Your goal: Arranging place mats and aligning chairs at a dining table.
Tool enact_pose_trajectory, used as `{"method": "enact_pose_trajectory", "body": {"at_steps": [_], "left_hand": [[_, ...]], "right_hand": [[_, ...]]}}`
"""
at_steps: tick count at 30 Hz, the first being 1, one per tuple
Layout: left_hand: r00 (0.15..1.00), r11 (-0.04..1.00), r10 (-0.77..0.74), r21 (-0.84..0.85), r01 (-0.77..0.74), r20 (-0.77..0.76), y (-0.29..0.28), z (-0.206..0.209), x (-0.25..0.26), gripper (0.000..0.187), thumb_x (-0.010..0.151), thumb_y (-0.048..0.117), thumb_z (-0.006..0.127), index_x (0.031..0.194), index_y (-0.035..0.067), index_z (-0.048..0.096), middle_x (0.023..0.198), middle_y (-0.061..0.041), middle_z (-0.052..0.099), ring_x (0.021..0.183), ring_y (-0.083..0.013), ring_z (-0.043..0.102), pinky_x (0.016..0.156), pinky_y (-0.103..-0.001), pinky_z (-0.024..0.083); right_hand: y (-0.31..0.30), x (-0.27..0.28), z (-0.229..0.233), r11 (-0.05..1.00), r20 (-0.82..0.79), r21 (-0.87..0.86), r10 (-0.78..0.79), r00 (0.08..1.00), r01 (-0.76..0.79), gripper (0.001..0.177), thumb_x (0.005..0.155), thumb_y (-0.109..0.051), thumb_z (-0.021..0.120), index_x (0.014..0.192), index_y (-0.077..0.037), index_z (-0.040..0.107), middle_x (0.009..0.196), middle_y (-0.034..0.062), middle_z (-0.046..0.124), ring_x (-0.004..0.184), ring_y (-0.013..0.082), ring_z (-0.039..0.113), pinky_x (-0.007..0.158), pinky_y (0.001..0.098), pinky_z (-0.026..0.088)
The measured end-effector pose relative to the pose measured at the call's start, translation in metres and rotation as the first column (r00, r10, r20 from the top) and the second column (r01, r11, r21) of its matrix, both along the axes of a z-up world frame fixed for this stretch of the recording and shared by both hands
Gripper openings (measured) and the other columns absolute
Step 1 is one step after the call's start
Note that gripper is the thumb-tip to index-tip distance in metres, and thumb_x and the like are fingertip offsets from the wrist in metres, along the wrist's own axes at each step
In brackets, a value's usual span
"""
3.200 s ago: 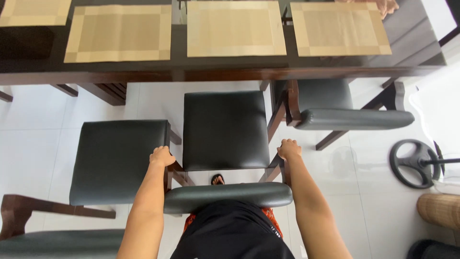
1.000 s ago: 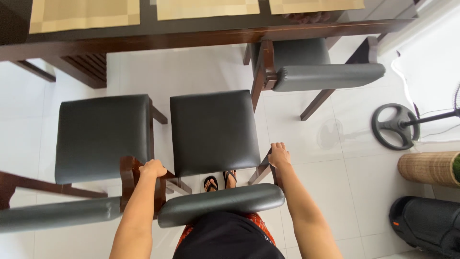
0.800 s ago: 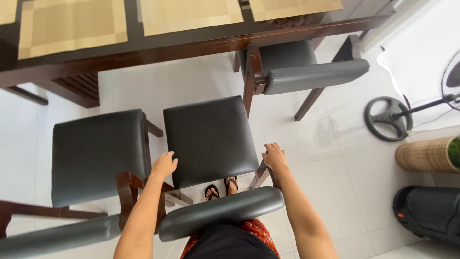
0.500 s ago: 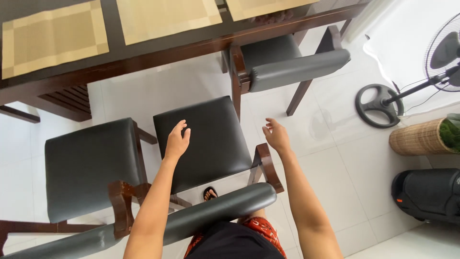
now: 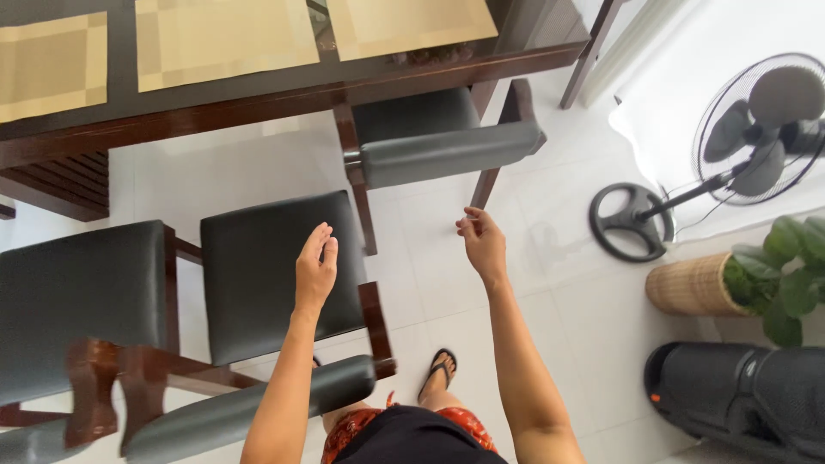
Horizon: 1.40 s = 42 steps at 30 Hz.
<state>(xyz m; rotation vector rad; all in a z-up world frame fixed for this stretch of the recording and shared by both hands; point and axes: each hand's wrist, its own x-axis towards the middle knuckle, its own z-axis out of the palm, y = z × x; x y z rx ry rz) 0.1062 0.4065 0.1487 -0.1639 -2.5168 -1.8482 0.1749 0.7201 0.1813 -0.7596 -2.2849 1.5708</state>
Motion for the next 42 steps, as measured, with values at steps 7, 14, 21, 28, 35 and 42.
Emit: {"method": "enact_pose_trajectory", "body": {"at_steps": [7,14,21,28,35,42], "left_hand": [[1.000,1.000,0.004,0.004,-0.004,0.026,0.102,0.018,0.013,0.050,0.103,0.028,0.059,0.144,0.000,0.054,0.140,-0.015,0.065,0.132,-0.0264,0.062,0.109,-0.037,0.048],[0.999,0.997,-0.010,-0.074,0.013,0.047,0.159,0.024,-0.014,0.053,0.102,0.031,0.058,0.146,0.001,0.053,0.142,-0.015,0.064,0.133,-0.0263,0.060,0.109,-0.038,0.047],[1.000,0.997,-0.012,-0.078,0.014,0.020,0.205,0.011,-0.075,0.052,0.105,0.031,0.056,0.147,0.002,0.051,0.145,-0.017,0.060,0.136,-0.0268,0.056,0.113,-0.038,0.042],[0.999,0.998,0.043,-0.037,-0.043,-0.008,0.230,0.005,-0.168,0.053,0.102,0.029,0.058,0.147,0.001,0.051,0.143,-0.017,0.061,0.135,-0.0272,0.058,0.111,-0.039,0.048],[0.995,0.958,0.099,-0.269,-0.100,-0.015,0.213,-0.036,-0.242,0.055,0.102,0.036,0.057,0.145,0.002,0.054,0.146,-0.017,0.057,0.136,-0.0311,0.055,0.105,-0.041,0.049],[0.975,0.908,0.207,-0.388,-0.161,0.081,0.193,-0.075,-0.305,0.060,0.100,0.042,0.057,0.144,0.001,0.053,0.148,-0.020,0.054,0.137,-0.0368,0.051,0.111,-0.044,0.042]], "right_hand": [[0.088,-0.001,0.024,0.999,-0.021,-0.030,0.019,1.000,-0.020,0.029,0.102,-0.018,0.060,0.127,-0.006,0.068,0.098,0.0065,0.079,0.089,0.0129,0.072,0.082,0.0278,0.056],[0.132,-0.021,0.023,0.996,-0.078,-0.081,0.034,0.996,-0.041,0.028,0.104,-0.022,0.058,0.124,-0.006,0.069,0.099,0.0058,0.079,0.090,0.0120,0.074,0.083,0.0276,0.057],[0.186,-0.072,0.015,0.998,-0.066,-0.010,0.055,0.996,-0.056,0.027,0.104,-0.023,0.059,0.123,-0.007,0.070,0.099,0.0051,0.079,0.090,0.0114,0.074,0.084,0.0281,0.058],[0.237,-0.163,-0.001,0.999,-0.067,-0.033,0.018,0.998,-0.020,0.029,0.103,-0.023,0.061,0.124,-0.007,0.069,0.096,0.0060,0.078,0.089,0.0132,0.074,0.084,0.0291,0.058],[0.265,-0.250,-0.045,0.997,-0.050,-0.032,0.066,0.997,-0.068,0.029,0.102,-0.022,0.061,0.123,-0.004,0.069,0.099,0.0077,0.078,0.092,0.0139,0.074,0.084,0.0292,0.057],[0.313,-0.347,-0.119,0.991,-0.072,-0.049,0.122,0.990,-0.126,0.028,0.103,-0.021,0.060,0.121,-0.001,0.068,0.102,0.0101,0.077,0.094,0.0157,0.074,0.083,0.0298,0.059]]}}
